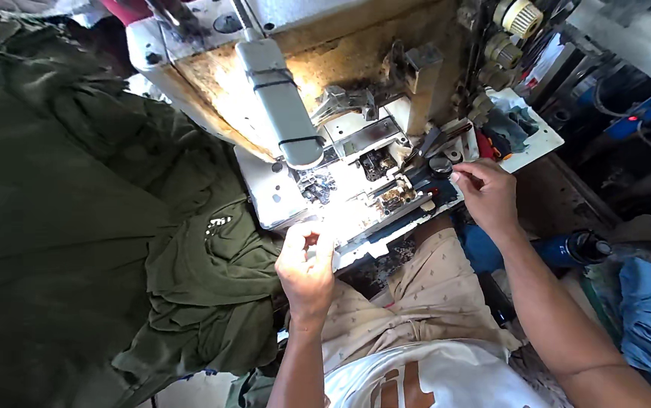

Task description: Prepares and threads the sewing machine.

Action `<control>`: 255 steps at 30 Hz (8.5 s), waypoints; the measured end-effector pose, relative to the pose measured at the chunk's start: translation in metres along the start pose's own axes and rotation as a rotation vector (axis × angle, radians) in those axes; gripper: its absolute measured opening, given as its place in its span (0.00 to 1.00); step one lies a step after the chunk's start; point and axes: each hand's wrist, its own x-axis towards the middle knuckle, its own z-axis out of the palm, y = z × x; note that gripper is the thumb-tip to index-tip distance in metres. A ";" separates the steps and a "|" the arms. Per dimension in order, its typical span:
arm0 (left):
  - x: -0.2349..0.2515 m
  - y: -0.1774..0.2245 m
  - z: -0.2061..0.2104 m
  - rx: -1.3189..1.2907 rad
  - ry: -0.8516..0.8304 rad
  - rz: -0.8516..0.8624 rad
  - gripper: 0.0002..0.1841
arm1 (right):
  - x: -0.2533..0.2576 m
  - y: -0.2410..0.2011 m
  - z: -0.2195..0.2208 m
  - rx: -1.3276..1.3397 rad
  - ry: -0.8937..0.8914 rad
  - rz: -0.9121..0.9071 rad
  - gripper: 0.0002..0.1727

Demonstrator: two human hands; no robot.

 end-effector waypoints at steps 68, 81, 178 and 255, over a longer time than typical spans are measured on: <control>-0.003 0.002 0.014 -0.251 0.080 0.020 0.05 | 0.066 -0.071 0.027 -0.567 -0.952 -0.409 0.44; -0.007 -0.015 -0.010 -0.054 -0.100 -0.042 0.06 | -0.006 0.022 -0.052 -0.126 -0.205 -0.072 0.18; 0.007 0.021 0.003 -0.061 -0.060 -0.072 0.04 | -0.004 0.055 -0.084 0.016 -0.388 0.062 0.14; -0.017 -0.023 -0.019 -0.112 0.088 -0.246 0.08 | -0.044 -0.127 0.038 1.294 -0.648 0.457 0.19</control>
